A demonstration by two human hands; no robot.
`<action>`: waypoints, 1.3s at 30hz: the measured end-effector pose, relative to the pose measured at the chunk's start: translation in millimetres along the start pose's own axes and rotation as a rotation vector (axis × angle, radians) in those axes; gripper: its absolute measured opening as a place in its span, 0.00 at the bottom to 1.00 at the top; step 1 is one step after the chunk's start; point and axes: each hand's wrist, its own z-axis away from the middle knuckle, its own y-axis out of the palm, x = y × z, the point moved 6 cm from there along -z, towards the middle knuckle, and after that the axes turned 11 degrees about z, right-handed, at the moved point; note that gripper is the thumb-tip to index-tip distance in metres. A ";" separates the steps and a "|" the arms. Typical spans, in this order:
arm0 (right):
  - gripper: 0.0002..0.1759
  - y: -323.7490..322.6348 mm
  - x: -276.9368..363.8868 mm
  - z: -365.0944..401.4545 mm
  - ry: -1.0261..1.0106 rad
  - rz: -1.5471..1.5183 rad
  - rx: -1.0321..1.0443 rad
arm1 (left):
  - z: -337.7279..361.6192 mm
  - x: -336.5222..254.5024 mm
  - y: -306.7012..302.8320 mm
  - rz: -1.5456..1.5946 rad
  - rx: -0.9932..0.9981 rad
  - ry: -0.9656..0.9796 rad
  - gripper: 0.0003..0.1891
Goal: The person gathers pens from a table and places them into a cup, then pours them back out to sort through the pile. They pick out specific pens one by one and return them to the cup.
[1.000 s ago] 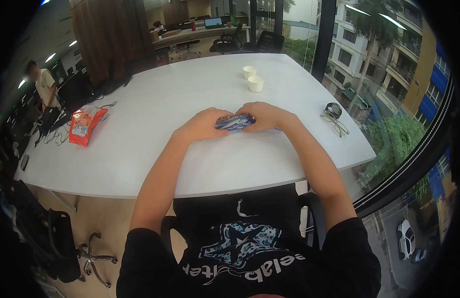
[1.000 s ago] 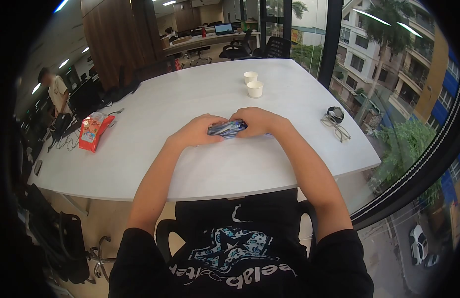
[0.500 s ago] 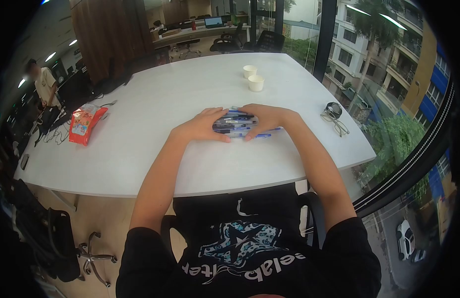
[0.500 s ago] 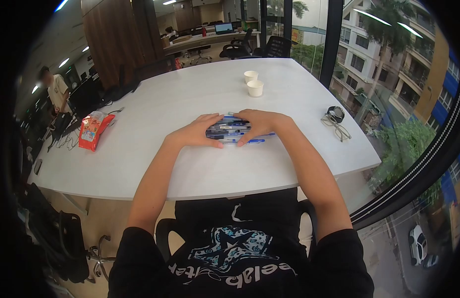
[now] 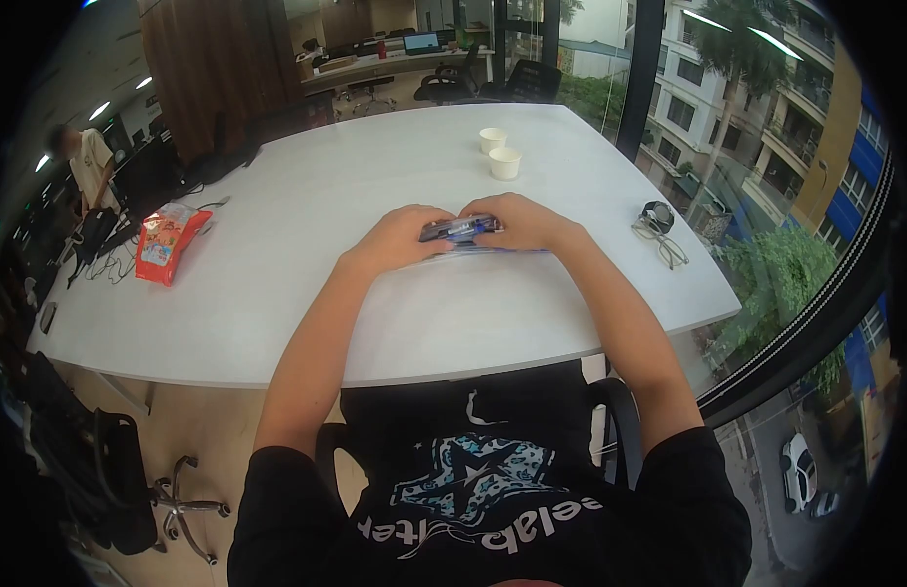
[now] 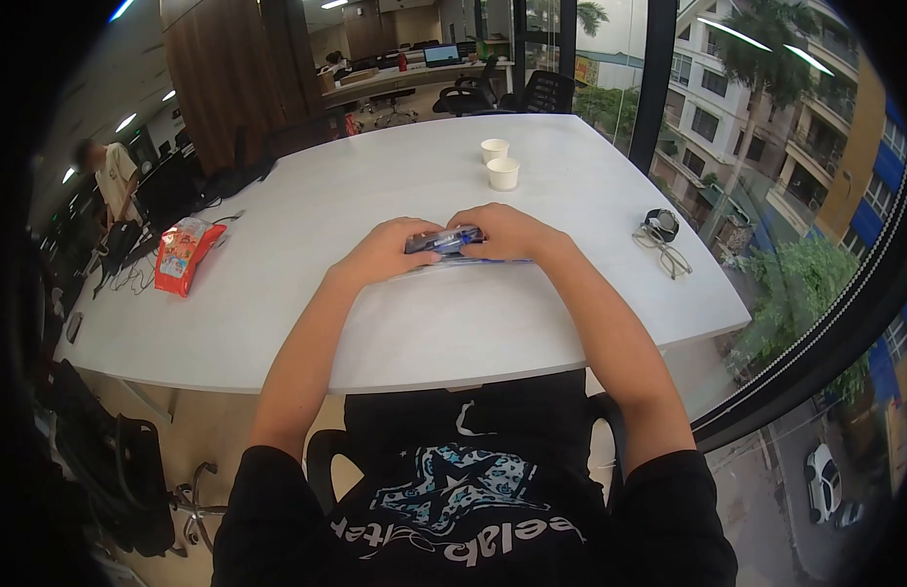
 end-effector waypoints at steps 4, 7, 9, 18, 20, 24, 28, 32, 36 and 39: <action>0.31 0.9 -9.3 -0.4 -0.036 0.026 -0.095 | 2.3 -2.8 -2.2 0.071 -0.032 -0.055 0.30; 0.44 10.2 -15.9 -0.2 -0.066 0.028 -0.073 | 5.7 -0.1 3.1 0.072 0.034 -0.062 0.41; 0.57 18.3 -15.9 2.4 -0.084 0.032 -0.032 | 7.9 6.7 8.9 0.073 0.084 -0.062 0.47; 0.48 11.7 2.2 1.7 -0.117 0.101 0.016 | 6.2 -1.0 2.8 0.016 0.121 -0.052 0.46; 0.43 6.6 5.0 2.6 -0.095 0.089 0.020 | 5.0 -1.6 0.9 0.000 0.080 -0.009 0.36; 0.36 -0.4 1.2 -0.9 -0.006 0.034 -0.025 | -1.1 -0.2 -1.9 0.090 0.038 -0.046 0.30; 0.42 -0.5 -2.6 1.6 -0.050 0.034 -0.067 | 2.1 -4.1 -2.2 0.074 -0.038 0.015 0.34; 0.55 18.3 -11.7 1.9 -0.104 0.063 -0.030 | 7.3 15.6 12.4 -0.003 0.005 0.054 0.46; 0.57 28.6 -13.6 0.2 -0.051 0.140 0.037 | 6.5 10.9 10.8 0.031 0.070 0.014 0.51; 0.53 20.4 -12.0 -0.6 0.004 0.086 0.065 | 3.8 5.7 3.5 0.023 0.047 0.011 0.48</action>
